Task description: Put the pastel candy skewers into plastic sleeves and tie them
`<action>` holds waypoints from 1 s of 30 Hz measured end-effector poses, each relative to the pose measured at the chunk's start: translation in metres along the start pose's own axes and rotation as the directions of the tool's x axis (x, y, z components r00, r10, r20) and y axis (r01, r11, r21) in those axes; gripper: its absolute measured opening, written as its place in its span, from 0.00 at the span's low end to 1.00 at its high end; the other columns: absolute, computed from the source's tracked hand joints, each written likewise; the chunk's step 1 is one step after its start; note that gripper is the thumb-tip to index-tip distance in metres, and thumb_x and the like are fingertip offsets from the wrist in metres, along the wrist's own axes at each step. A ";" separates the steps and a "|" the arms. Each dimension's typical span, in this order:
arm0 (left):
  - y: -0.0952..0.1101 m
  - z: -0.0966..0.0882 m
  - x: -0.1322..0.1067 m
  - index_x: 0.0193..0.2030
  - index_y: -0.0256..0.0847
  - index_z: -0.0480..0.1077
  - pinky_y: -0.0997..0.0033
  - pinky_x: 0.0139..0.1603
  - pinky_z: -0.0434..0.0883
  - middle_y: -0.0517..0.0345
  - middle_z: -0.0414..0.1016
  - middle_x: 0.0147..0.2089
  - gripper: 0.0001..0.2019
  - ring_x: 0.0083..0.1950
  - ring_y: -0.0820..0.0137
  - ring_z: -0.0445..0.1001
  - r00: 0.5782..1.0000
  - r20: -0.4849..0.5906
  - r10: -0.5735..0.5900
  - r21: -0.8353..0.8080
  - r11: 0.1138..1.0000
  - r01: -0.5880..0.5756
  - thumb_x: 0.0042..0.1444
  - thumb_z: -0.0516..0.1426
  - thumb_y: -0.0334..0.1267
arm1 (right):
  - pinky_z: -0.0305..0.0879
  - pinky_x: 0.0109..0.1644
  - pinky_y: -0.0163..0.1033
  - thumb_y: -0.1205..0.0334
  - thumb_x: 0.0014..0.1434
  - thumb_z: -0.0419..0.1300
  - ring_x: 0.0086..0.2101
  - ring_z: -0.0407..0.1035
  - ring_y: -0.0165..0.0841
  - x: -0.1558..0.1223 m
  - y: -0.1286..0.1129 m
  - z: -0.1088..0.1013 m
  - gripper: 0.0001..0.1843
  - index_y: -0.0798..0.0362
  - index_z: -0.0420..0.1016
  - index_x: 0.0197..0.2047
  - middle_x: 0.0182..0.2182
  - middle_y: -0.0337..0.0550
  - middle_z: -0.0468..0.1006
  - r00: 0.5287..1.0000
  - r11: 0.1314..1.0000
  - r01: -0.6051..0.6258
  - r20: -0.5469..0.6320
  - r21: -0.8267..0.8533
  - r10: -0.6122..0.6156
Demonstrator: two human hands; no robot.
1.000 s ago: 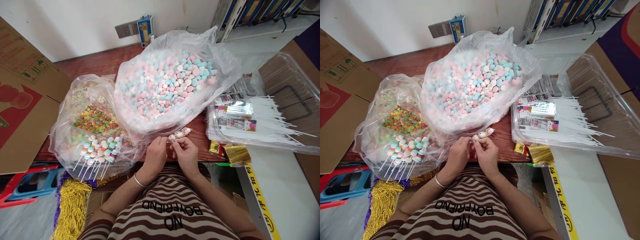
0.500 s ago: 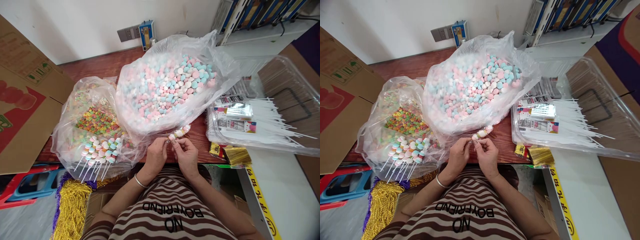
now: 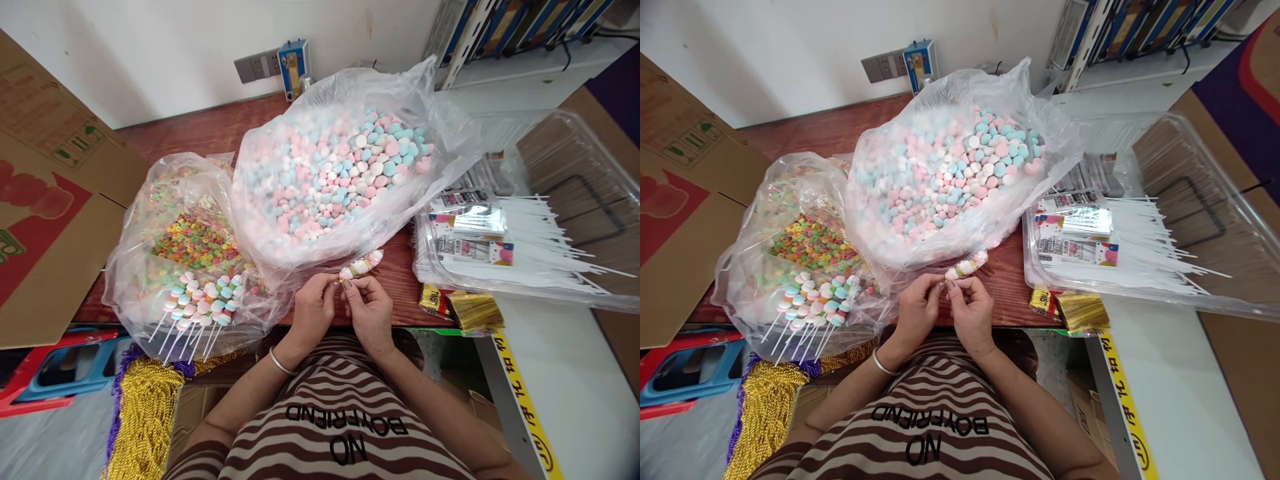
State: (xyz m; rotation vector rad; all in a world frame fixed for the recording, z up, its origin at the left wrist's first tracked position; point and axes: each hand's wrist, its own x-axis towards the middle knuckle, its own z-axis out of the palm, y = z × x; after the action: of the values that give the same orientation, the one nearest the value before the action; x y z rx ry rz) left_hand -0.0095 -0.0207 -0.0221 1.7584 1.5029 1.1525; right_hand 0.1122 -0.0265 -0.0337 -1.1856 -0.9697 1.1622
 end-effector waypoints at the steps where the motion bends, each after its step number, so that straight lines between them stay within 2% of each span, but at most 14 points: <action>1: 0.002 0.000 0.002 0.43 0.40 0.76 0.70 0.40 0.73 0.56 0.80 0.37 0.05 0.37 0.70 0.76 0.995 0.021 -0.099 -0.143 0.985 0.101 0.65 0.57 0.34 | 0.58 0.22 0.34 0.43 0.62 0.64 0.20 0.59 0.27 0.000 0.000 0.000 0.19 0.50 0.70 0.33 0.24 0.34 0.72 1.000 1.000 -0.004 0.011 0.001 0.004; 3: 0.003 0.002 0.005 0.40 0.39 0.74 0.76 0.28 0.66 0.61 0.75 0.30 0.06 0.27 0.76 0.69 0.947 0.121 -0.298 -0.438 0.840 0.320 0.61 0.62 0.39 | 0.61 0.24 0.34 0.45 0.64 0.63 0.21 0.61 0.27 0.003 0.002 -0.001 0.17 0.50 0.70 0.33 0.25 0.35 0.73 1.000 1.000 0.012 0.021 -0.012 -0.012; 5: 0.003 0.005 0.008 0.39 0.38 0.72 0.79 0.20 0.56 0.64 0.71 0.27 0.14 0.21 0.80 0.61 0.875 0.248 -0.415 -0.644 0.605 0.469 0.54 0.67 0.45 | 0.68 0.33 0.37 0.48 0.64 0.63 0.26 0.67 0.30 0.006 0.003 -0.002 0.15 0.50 0.70 0.34 0.28 0.37 0.75 0.997 0.995 0.072 0.020 -0.062 -0.071; 7: 0.001 0.008 0.009 0.38 0.38 0.71 0.81 0.19 0.51 0.66 0.69 0.26 0.20 0.20 0.83 0.58 0.824 0.339 -0.454 -0.733 0.421 0.534 0.47 0.71 0.47 | 0.71 0.44 0.41 0.50 0.65 0.63 0.35 0.72 0.34 0.010 0.005 -0.004 0.14 0.50 0.71 0.34 0.32 0.41 0.77 0.992 0.987 0.125 0.036 -0.098 -0.122; 9: -0.002 0.010 0.009 0.38 0.38 0.70 0.82 0.19 0.50 0.67 0.68 0.26 0.23 0.19 0.84 0.56 0.804 0.392 -0.448 -0.748 0.354 0.562 0.45 0.72 0.49 | 0.72 0.47 0.43 0.50 0.65 0.62 0.37 0.73 0.36 0.013 0.006 -0.007 0.13 0.49 0.71 0.34 0.33 0.42 0.78 0.990 0.990 0.118 0.087 -0.084 -0.110; 10: -0.004 0.010 0.009 0.38 0.38 0.70 0.82 0.19 0.51 0.67 0.67 0.25 0.22 0.19 0.84 0.56 0.811 0.391 -0.435 -0.739 0.377 0.559 0.47 0.71 0.51 | 0.72 0.44 0.43 0.50 0.65 0.62 0.35 0.73 0.36 0.015 0.006 -0.008 0.13 0.49 0.70 0.34 0.32 0.41 0.78 0.989 0.992 0.101 0.116 -0.070 -0.093; 12: -0.007 0.008 0.008 0.40 0.39 0.71 0.80 0.21 0.57 0.66 0.68 0.26 0.18 0.21 0.81 0.59 0.871 0.324 -0.369 -0.655 0.577 0.488 0.55 0.67 0.52 | 0.71 0.38 0.40 0.51 0.65 0.61 0.31 0.72 0.34 0.017 0.008 -0.011 0.13 0.49 0.68 0.34 0.28 0.38 0.77 0.986 0.993 0.090 0.145 -0.075 -0.079; 14: -0.009 0.004 0.006 0.44 0.40 0.72 0.74 0.29 0.69 0.59 0.74 0.32 0.12 0.29 0.74 0.70 0.957 0.217 -0.192 -0.410 0.872 0.268 0.64 0.60 0.48 | 0.68 0.36 0.39 0.51 0.64 0.62 0.30 0.70 0.34 0.018 0.010 -0.014 0.13 0.48 0.67 0.34 0.28 0.38 0.75 0.987 0.983 0.120 0.126 -0.139 -0.102; 15: -0.010 0.002 0.005 0.47 0.41 0.73 0.70 0.36 0.73 0.55 0.76 0.36 0.11 0.35 0.70 0.75 0.979 0.191 -0.072 -0.234 0.965 0.116 0.67 0.56 0.44 | 0.68 0.36 0.39 0.52 0.64 0.62 0.30 0.70 0.34 0.018 0.011 -0.015 0.12 0.49 0.67 0.34 0.28 0.38 0.75 0.987 0.973 0.139 0.110 -0.183 -0.120; 16: -0.011 0.000 0.004 0.50 0.41 0.73 0.67 0.42 0.75 0.52 0.78 0.41 0.11 0.41 0.67 0.77 0.981 0.192 0.037 -0.057 0.998 -0.026 0.69 0.54 0.41 | 0.67 0.36 0.39 0.52 0.63 0.62 0.30 0.69 0.34 0.018 0.012 -0.016 0.12 0.49 0.66 0.34 0.29 0.38 0.75 0.986 0.961 0.156 0.102 -0.229 -0.135; 18: -0.012 -0.002 0.001 0.56 0.39 0.70 0.64 0.47 0.75 0.48 0.78 0.44 0.13 0.46 0.63 0.78 0.961 0.223 0.162 0.218 0.953 -0.211 0.71 0.49 0.37 | 0.65 0.36 0.39 0.54 0.63 0.60 0.29 0.68 0.33 0.016 0.012 -0.017 0.11 0.48 0.65 0.33 0.28 0.37 0.74 0.980 0.933 0.192 0.115 -0.305 -0.164; 21: -0.014 0.000 -0.004 0.56 0.36 0.68 0.66 0.42 0.74 0.47 0.77 0.42 0.14 0.42 0.64 0.78 0.950 0.239 0.202 0.420 0.860 -0.289 0.73 0.45 0.35 | 0.64 0.37 0.39 0.57 0.64 0.59 0.29 0.67 0.32 0.014 0.010 -0.016 0.11 0.48 0.65 0.31 0.27 0.36 0.72 0.964 0.909 0.251 0.168 -0.333 -0.205; 24: -0.016 0.006 -0.006 0.48 0.37 0.69 0.69 0.39 0.72 0.50 0.77 0.38 0.12 0.38 0.66 0.77 0.962 0.184 0.203 0.435 0.860 -0.265 0.73 0.45 0.35 | 0.65 0.35 0.39 0.56 0.63 0.61 0.29 0.67 0.32 0.014 0.009 -0.013 0.11 0.48 0.66 0.31 0.27 0.36 0.72 0.971 0.952 0.205 0.168 -0.228 -0.169; 30: -0.018 0.011 -0.004 0.43 0.40 0.68 0.68 0.37 0.71 0.54 0.77 0.34 0.09 0.35 0.66 0.77 0.992 0.073 0.106 0.309 0.943 -0.124 0.71 0.47 0.33 | 0.70 0.30 0.38 0.49 0.57 0.68 0.28 0.71 0.33 0.017 0.015 -0.010 0.15 0.48 0.69 0.37 0.28 0.37 0.77 0.977 0.993 -0.095 0.197 0.068 0.080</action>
State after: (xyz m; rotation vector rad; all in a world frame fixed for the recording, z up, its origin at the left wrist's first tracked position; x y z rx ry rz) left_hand -0.0088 -0.0187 -0.0435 2.0959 1.6391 0.9489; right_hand 0.1222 -0.0117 -0.0508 -1.0761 -1.0172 1.3935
